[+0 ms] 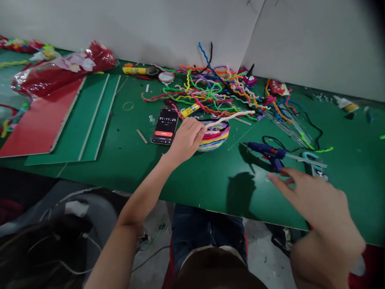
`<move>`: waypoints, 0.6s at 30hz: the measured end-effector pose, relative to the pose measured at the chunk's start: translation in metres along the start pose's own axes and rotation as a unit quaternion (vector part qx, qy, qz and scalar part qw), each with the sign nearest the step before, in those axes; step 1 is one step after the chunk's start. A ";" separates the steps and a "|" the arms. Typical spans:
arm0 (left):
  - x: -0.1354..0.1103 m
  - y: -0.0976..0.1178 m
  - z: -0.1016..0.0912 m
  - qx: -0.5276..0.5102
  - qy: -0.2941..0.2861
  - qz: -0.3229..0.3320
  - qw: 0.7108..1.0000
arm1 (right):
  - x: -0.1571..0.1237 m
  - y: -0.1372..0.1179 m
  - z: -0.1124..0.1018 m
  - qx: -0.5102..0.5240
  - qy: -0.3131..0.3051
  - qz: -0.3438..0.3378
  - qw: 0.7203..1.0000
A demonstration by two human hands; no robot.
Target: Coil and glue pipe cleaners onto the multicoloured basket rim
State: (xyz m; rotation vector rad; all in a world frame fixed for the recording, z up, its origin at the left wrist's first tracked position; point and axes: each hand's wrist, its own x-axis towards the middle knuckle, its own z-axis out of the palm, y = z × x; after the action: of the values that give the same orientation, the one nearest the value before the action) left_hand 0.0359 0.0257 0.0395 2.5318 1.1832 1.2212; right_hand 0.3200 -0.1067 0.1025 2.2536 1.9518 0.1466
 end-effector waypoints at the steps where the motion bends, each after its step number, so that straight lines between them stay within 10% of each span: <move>1: 0.000 -0.001 0.001 0.005 -0.002 0.004 1.000 | 0.000 -0.009 -0.012 0.040 0.030 -0.043 0.998; 7: -0.002 -0.006 0.005 0.021 -0.013 0.020 0.999 | 0.071 -0.078 -0.036 0.210 0.262 -0.268 0.903; 18: -0.003 -0.009 0.007 0.038 -0.015 0.007 0.999 | 0.092 -0.100 -0.006 0.245 0.260 -0.317 0.878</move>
State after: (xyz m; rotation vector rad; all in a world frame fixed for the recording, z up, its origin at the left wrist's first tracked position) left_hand 0.0343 0.0315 0.0292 2.6067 1.2294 1.1585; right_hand 0.2347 -0.0018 0.0876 1.7660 3.2318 0.2080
